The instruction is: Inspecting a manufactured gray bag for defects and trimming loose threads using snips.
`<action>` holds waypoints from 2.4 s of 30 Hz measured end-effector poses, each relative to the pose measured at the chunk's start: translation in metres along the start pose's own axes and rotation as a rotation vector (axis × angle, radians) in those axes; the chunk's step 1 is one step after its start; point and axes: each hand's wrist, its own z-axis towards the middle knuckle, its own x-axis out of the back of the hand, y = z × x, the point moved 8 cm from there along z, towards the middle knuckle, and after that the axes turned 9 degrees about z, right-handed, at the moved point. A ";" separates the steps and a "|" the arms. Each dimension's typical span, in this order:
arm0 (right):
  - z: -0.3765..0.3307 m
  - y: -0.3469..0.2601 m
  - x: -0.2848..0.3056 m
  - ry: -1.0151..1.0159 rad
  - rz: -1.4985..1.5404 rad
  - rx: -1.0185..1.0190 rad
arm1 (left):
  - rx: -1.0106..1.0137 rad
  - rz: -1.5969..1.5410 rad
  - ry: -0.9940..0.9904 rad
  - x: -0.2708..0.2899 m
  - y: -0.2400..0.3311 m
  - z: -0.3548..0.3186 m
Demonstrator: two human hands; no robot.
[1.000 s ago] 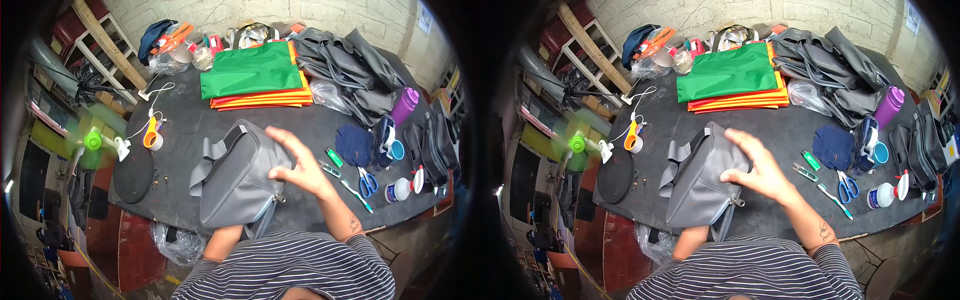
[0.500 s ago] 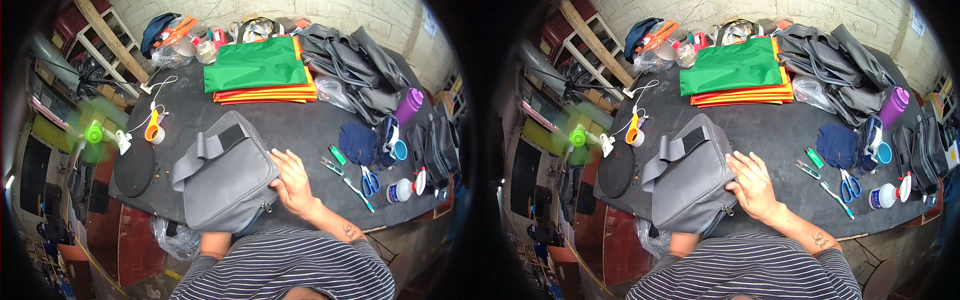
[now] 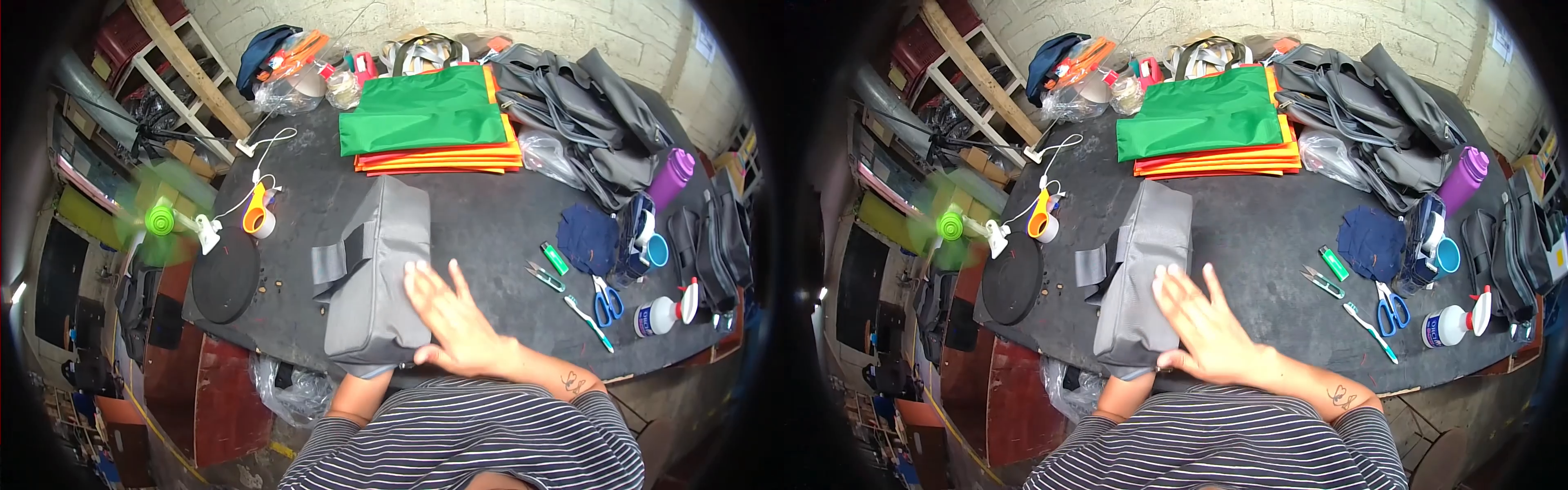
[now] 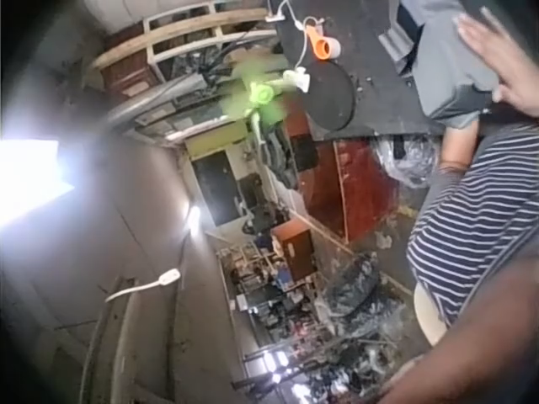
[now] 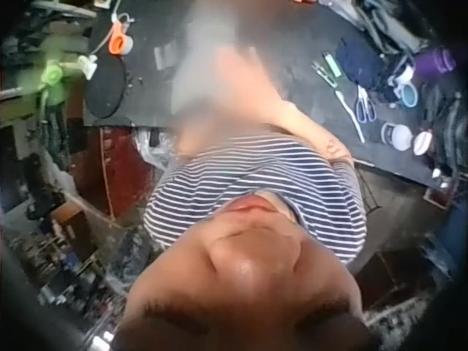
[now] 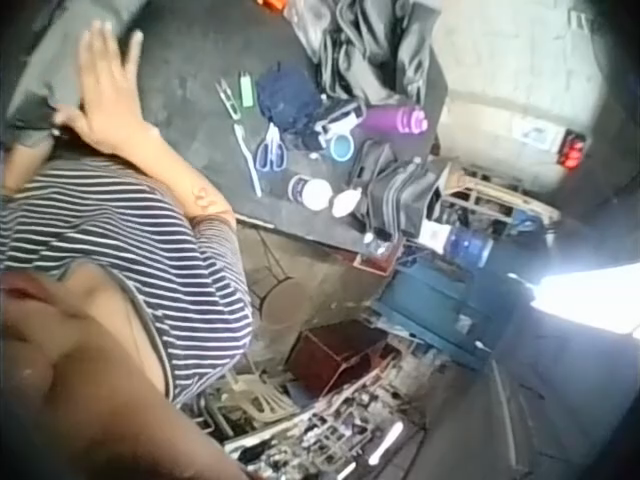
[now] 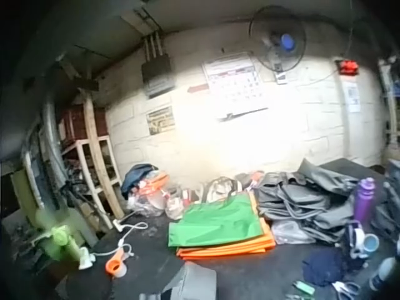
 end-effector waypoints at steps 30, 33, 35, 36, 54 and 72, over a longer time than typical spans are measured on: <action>0.024 0.133 0.084 0.583 0.487 -0.403 | 0.038 -0.148 -0.106 0.000 0.037 0.010; 0.018 0.149 0.095 0.608 0.479 -0.468 | 0.048 -0.189 -0.158 -0.005 0.046 0.016; 0.021 0.159 0.102 0.611 0.492 -0.487 | 0.057 -0.192 -0.179 -0.008 0.049 0.019; 0.019 0.167 0.105 0.628 0.501 -0.551 | 0.057 -0.189 -0.190 -0.009 0.050 0.020; 0.001 0.134 0.112 0.658 0.997 -0.186 | 0.188 -0.176 -0.325 -0.033 0.039 0.030; -0.024 0.178 0.088 0.786 1.129 -0.362 | 0.229 -0.202 -0.226 -0.027 0.037 0.041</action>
